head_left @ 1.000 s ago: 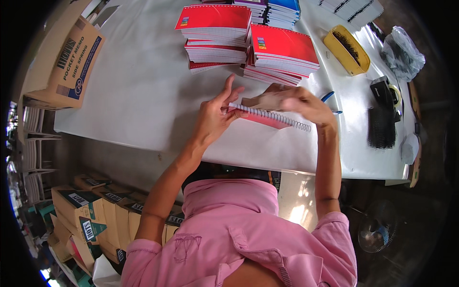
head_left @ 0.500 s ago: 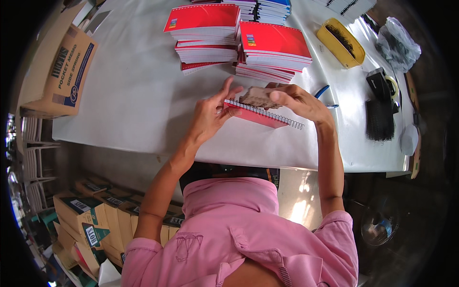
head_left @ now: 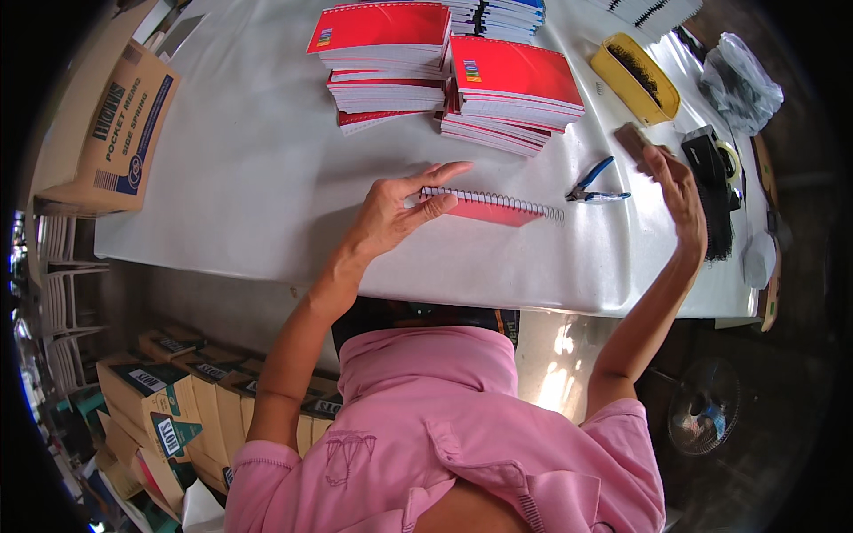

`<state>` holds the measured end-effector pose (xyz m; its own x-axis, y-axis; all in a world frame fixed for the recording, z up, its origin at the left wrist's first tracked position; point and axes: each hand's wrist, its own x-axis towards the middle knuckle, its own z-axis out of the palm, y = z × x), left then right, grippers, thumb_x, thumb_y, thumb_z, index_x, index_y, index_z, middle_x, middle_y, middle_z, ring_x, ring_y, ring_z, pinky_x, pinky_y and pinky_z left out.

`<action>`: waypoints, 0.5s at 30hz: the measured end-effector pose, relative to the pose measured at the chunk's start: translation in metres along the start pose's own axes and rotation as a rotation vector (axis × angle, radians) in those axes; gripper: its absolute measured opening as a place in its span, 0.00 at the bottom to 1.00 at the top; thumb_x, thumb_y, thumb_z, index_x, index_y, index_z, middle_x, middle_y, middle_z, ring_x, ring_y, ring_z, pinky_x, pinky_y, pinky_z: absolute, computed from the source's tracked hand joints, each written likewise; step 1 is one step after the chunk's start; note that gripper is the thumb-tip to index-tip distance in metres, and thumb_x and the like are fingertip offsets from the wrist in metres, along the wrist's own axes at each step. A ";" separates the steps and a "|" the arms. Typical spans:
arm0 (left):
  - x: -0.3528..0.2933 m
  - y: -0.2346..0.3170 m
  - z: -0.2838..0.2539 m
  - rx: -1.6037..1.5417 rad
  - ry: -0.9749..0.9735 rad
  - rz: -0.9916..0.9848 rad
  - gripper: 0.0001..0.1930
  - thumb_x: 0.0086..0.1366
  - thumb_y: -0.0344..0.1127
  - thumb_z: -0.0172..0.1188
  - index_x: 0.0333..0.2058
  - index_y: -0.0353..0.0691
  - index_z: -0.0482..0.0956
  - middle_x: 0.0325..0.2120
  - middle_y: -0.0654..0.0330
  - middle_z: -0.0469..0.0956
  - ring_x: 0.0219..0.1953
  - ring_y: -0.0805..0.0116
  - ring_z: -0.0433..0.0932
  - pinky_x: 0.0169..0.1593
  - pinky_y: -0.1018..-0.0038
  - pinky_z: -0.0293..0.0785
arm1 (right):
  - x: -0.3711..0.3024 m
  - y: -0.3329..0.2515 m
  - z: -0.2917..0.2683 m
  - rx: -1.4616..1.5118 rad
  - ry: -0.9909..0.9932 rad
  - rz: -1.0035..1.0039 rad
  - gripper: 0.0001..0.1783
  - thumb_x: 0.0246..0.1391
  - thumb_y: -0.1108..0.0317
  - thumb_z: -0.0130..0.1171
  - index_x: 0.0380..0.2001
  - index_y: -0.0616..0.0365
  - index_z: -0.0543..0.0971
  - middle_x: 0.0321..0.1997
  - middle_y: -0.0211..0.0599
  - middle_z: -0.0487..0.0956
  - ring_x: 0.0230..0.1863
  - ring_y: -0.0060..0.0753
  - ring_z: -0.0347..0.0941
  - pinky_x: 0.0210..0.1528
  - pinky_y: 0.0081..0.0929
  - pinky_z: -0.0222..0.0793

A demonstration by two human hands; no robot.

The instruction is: The person uses pliers to attach spiral wire bindings to stacks of pink and red notebooks. They then unpack a cardboard box containing more notebooks and continue the binding process, stacking the finished items on the table.

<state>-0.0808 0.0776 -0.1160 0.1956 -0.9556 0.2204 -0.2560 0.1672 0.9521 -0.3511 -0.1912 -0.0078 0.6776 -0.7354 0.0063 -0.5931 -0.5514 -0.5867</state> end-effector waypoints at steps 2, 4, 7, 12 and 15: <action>0.004 -0.003 0.001 -0.134 -0.047 0.064 0.27 0.64 0.41 0.58 0.59 0.37 0.66 0.55 0.56 0.72 0.57 0.71 0.69 0.59 0.74 0.62 | -0.009 0.030 0.001 -0.633 0.316 -0.003 0.31 0.50 0.41 0.59 0.51 0.48 0.77 0.53 0.46 0.73 0.52 0.45 0.69 0.54 0.37 0.61; 0.002 0.001 0.001 -0.239 -0.027 0.033 0.29 0.64 0.41 0.58 0.60 0.37 0.64 0.55 0.55 0.71 0.58 0.72 0.68 0.59 0.75 0.62 | -0.008 0.040 0.017 -0.953 0.451 -0.148 0.30 0.48 0.50 0.64 0.55 0.41 0.74 0.60 0.44 0.69 0.61 0.48 0.63 0.55 0.42 0.62; -0.002 0.010 0.001 -0.335 -0.028 -0.070 0.30 0.64 0.40 0.58 0.62 0.38 0.61 0.56 0.55 0.70 0.59 0.70 0.67 0.59 0.75 0.62 | -0.021 0.010 0.049 -0.052 0.107 -0.389 0.24 0.50 0.65 0.63 0.53 0.48 0.76 0.58 0.39 0.70 0.59 0.41 0.66 0.57 0.48 0.61; -0.002 -0.001 0.008 -0.249 -0.007 0.080 0.29 0.66 0.38 0.56 0.63 0.39 0.60 0.56 0.54 0.70 0.58 0.71 0.67 0.59 0.74 0.62 | -0.043 -0.095 0.131 -0.235 0.172 -0.725 0.19 0.48 0.73 0.59 0.46 0.55 0.77 0.47 0.35 0.75 0.53 0.34 0.70 0.63 0.45 0.53; -0.003 0.013 0.008 -0.363 -0.014 -0.160 0.29 0.66 0.39 0.56 0.63 0.37 0.60 0.56 0.56 0.70 0.57 0.74 0.66 0.59 0.74 0.63 | -0.040 -0.093 0.150 -0.275 0.205 -0.711 0.15 0.45 0.72 0.62 0.40 0.56 0.77 0.39 0.30 0.75 0.45 0.32 0.71 0.59 0.44 0.55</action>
<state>-0.0924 0.0811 -0.1062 0.1920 -0.9794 0.0629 0.1287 0.0886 0.9877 -0.2578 -0.0512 -0.0749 0.8567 -0.2130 0.4698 -0.1519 -0.9745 -0.1649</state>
